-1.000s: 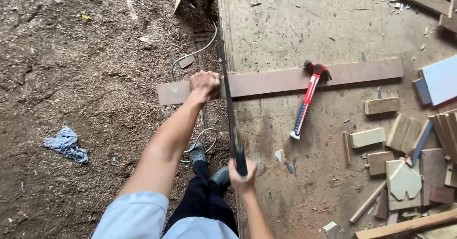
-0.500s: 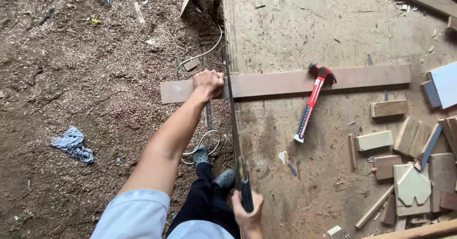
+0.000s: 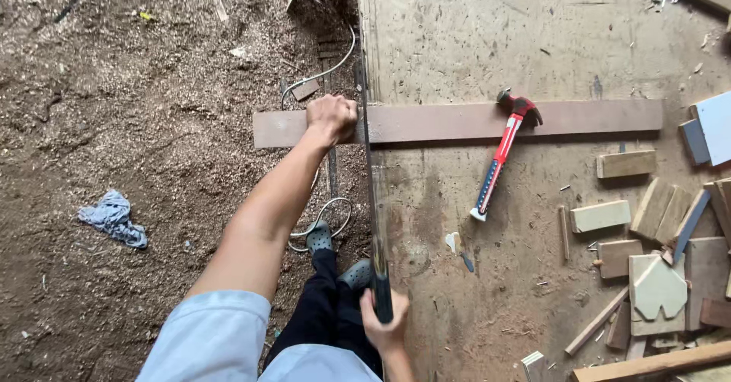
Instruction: The person uses a hand saw to cut a long wooden plank on a workbench. After sawing through the plank, the person picks up a hammer and taps the cut piece to separate it fully.
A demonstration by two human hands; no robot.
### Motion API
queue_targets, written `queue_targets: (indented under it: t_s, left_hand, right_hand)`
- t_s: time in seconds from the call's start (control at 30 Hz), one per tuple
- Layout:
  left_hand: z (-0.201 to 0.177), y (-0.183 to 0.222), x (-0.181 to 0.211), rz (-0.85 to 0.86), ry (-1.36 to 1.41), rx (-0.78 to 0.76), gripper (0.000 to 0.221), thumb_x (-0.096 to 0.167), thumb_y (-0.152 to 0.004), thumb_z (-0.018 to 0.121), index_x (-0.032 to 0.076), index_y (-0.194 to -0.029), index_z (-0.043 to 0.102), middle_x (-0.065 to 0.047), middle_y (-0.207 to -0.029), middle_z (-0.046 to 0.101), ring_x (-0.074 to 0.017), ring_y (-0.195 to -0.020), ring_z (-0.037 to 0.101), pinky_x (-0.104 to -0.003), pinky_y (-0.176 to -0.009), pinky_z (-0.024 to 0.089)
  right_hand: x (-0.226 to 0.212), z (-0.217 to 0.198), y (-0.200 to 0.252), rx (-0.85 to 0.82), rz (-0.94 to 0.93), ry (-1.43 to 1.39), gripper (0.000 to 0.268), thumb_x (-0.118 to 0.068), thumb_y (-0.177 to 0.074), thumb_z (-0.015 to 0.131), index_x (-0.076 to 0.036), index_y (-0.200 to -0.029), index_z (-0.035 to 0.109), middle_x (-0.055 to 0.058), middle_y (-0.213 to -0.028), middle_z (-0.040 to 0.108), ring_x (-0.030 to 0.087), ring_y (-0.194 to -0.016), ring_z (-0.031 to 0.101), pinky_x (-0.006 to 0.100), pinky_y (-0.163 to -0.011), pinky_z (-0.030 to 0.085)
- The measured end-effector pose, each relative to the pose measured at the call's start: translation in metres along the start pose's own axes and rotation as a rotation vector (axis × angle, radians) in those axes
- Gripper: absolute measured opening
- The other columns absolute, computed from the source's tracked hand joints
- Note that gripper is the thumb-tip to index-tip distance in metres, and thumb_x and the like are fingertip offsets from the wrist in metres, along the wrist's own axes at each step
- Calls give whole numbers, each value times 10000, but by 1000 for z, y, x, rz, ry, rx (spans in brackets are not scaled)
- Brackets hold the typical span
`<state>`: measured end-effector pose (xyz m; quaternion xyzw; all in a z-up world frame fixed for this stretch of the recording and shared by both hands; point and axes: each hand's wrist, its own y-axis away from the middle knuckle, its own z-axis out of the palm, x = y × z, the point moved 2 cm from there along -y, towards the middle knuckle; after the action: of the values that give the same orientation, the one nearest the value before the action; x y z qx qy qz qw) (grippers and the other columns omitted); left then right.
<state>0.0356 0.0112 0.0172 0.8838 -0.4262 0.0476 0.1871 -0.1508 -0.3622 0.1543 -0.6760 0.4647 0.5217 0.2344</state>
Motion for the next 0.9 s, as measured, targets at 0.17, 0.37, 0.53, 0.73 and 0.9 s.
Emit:
queue_targets:
  t_s: [0.17, 0.37, 0.53, 0.73, 0.9]
  left_hand:
    - [-5, 10, 3, 49, -79, 28, 576, 380, -1046, 279, 185, -525, 425, 33, -455, 371, -92, -364, 284, -321, -320, 268]
    - [-9, 11, 4, 40, -65, 32, 596, 371, -1049, 271, 185, -506, 431, 27, -448, 382, -95, -364, 299, -317, -341, 273]
    - [-3, 1, 0, 37, -52, 23, 548, 363, -1051, 273, 196, -549, 419, 53, -485, 342, -91, -421, 283, -313, -359, 268]
    - [-3, 3, 0, 182, -170, 61, 502, 276, -1050, 241, 175, -614, 468, 25, -501, 390, -101, -391, 295, -319, -323, 273]
    - [-7, 14, 6, 191, -165, 92, 527, 285, -1037, 225, 163, -570, 438, 15, -447, 387, -99, -342, 327, -332, -286, 314]
  right_hand:
    - [9, -8, 7, -14, 74, -42, 266, -28, -814, 702, -14, -587, 563, 13, -489, 531, 94, -447, 479, 302, -419, 378]
    - [13, 37, -126, -91, 17, -251, 293, -49, -817, 626, -89, -547, 523, 23, -504, 585, 102, -339, 503, 272, -299, 390]
    - [24, 36, -100, -57, -26, -141, 352, -43, -842, 666, -81, -520, 528, 15, -499, 596, 113, -349, 516, 278, -339, 397]
    - [25, 0, 23, 39, -78, 59, 265, -10, -764, 716, -41, -580, 528, 33, -472, 498, 133, -398, 519, 307, -428, 412]
    - [34, 8, -47, -68, -52, -64, 323, -18, -827, 676, -53, -554, 506, 6, -465, 538, 132, -371, 518, 304, -379, 383]
